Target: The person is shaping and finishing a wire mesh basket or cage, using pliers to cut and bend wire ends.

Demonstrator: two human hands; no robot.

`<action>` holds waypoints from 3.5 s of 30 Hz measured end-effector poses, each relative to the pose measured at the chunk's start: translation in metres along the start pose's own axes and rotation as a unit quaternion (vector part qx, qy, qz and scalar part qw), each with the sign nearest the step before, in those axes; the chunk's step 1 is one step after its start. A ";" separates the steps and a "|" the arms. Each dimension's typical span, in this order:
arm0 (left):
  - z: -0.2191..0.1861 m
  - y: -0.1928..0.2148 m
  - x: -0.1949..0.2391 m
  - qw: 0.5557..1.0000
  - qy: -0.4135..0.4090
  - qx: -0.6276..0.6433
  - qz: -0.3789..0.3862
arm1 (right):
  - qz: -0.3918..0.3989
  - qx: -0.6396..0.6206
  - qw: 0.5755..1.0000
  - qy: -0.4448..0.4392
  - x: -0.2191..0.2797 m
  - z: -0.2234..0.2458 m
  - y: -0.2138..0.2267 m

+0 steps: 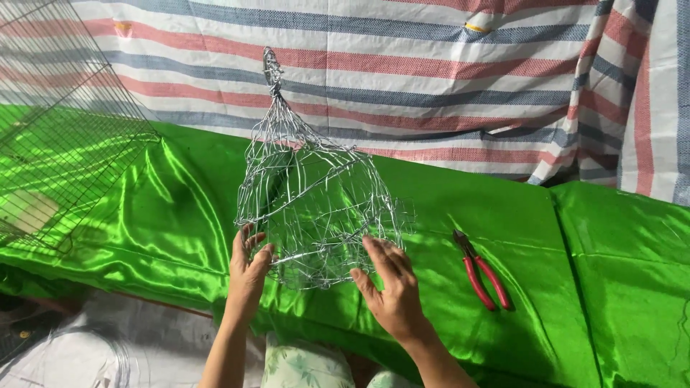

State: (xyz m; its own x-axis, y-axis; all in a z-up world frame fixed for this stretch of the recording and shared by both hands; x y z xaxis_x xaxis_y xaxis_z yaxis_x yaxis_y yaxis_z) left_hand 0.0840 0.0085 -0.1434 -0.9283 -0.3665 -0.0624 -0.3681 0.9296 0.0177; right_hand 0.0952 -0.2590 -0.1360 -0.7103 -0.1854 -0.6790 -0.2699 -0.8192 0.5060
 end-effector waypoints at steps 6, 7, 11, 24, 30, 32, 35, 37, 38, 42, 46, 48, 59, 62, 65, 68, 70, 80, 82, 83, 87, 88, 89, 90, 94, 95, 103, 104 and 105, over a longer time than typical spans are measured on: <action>0.016 0.006 -0.005 0.999 0.015 0.034 -0.008 | 0.013 -0.026 0.999 0.016 -0.003 0.004 0.003; 0.017 0.006 -0.005 0.999 0.018 0.033 -0.010 | 0.018 -0.045 0.999 0.014 -0.005 0.005 0.006; 0.014 0.006 -0.002 0.999 0.027 0.021 -0.003 | -0.056 -0.088 0.994 -0.044 -0.015 -0.002 0.020; 0.020 0.009 0.000 1.000 0.010 0.007 0.005 | -0.040 -0.027 0.998 -0.030 -0.016 -0.017 0.002; 0.025 0.012 -0.005 1.000 0.012 0.014 0.015 | -0.044 -0.031 0.994 -0.092 -0.019 -0.025 0.010; 0.029 0.014 -0.006 1.000 0.014 0.015 0.017 | -0.028 -0.036 0.992 -0.118 -0.020 -0.029 0.013; 0.029 0.013 -0.009 0.999 0.011 0.042 0.016 | 0.020 -0.103 0.987 -0.122 -0.020 -0.030 0.013; 0.024 0.012 -0.009 0.998 0.017 0.054 0.010 | 0.061 -0.146 0.975 -0.158 -0.020 -0.030 0.012; 0.026 0.014 -0.010 0.998 0.016 0.053 0.011 | 0.060 -0.146 0.975 -0.158 -0.018 -0.034 0.011; 0.035 0.019 -0.012 0.996 0.044 0.077 -0.017 | 0.018 -0.198 0.962 -0.186 -0.013 -0.052 0.009; 0.016 0.012 -0.006 0.997 0.054 0.053 -0.022 | 0.038 -0.247 0.950 -0.190 -0.008 -0.063 0.000; 0.024 0.016 -0.007 0.995 0.046 0.082 -0.017 | 0.026 -0.219 0.958 -0.181 -0.004 -0.059 -0.002; 0.012 -0.012 -0.003 0.974 0.037 0.225 -0.002 | -0.015 -0.173 0.979 -0.108 0.006 -0.012 0.029; 0.010 -0.019 0.000 0.974 0.080 0.212 -0.029 | -0.027 -0.123 0.990 -0.062 0.009 -0.001 0.034; 0.055 -0.014 -0.015 0.953 0.056 0.298 -0.001 | -0.019 -0.115 0.993 -0.015 0.010 0.018 0.038; 0.092 -0.015 -0.026 0.914 -0.019 0.397 0.084 | -0.016 -0.077 0.997 0.028 0.011 0.035 0.041; 0.093 -0.020 -0.022 0.922 0.017 0.382 0.056 | -0.094 -0.115 0.988 0.037 0.010 0.040 0.047; 0.088 -0.028 -0.007 0.698 -0.029 0.659 0.277 | -0.255 -0.240 0.931 -0.101 0.015 -0.010 0.088; 0.097 -0.026 -0.007 0.801 -0.020 0.561 0.208 | -0.060 -0.188 0.961 -0.191 0.013 -0.005 0.079; 0.092 -0.029 -0.007 0.801 -0.020 0.560 0.209 | -0.061 -0.189 0.961 -0.191 0.013 0.000 0.074; 0.079 -0.031 -0.003 0.796 -0.031 0.569 0.207 | -0.031 -0.127 0.991 0.021 0.021 0.024 0.060; 0.076 -0.031 -0.002 0.772 -0.025 0.595 0.221 | -0.035 -0.138 0.990 0.013 0.023 0.023 0.059; 0.077 -0.030 -0.003 0.773 -0.024 0.594 0.220 | -0.034 -0.139 0.990 0.012 0.023 0.025 0.060; 0.077 -0.029 -0.004 0.772 -0.035 0.594 0.225 | -0.028 -0.118 0.992 0.020 0.022 0.027 0.061; 0.075 -0.027 -0.006 0.709 -0.070 0.626 0.318 | -0.015 -0.015 0.998 0.056 0.025 0.034 0.060; 0.076 -0.026 -0.007 0.709 -0.070 0.626 0.317 | -0.014 -0.015 0.998 0.055 0.024 0.037 0.063; 0.087 -0.017 -0.009 0.731 -0.065 0.595 0.328 | -0.077 -0.052 0.996 0.020 0.014 0.033 0.075; 0.089 -0.016 -0.007 0.732 -0.064 0.594 0.328 | -0.077 -0.052 0.995 0.019 0.012 0.030 0.076; 0.092 -0.014 -0.006 0.749 -0.054 0.587 0.303 | -0.066 -0.032 0.997 0.018 0.012 0.028 0.076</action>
State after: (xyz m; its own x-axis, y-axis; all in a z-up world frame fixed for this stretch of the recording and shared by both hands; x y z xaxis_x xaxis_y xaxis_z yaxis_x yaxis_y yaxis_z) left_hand 0.0995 0.0011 -0.2353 -0.8734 0.0833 -0.4799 0.4773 0.3420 -0.8094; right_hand 0.0479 -0.3081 -0.0903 -0.6466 -0.0915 -0.7573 -0.3171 -0.8707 0.3760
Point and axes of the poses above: each hand's wrist, its own x-axis away from the middle knuckle, its own y-axis out of the back of the hand, z = x × y, the point moved 3 cm from there along -x, towards the middle knuckle, and after that the axes turned 8 degrees about -y, right-handed, at the moved point
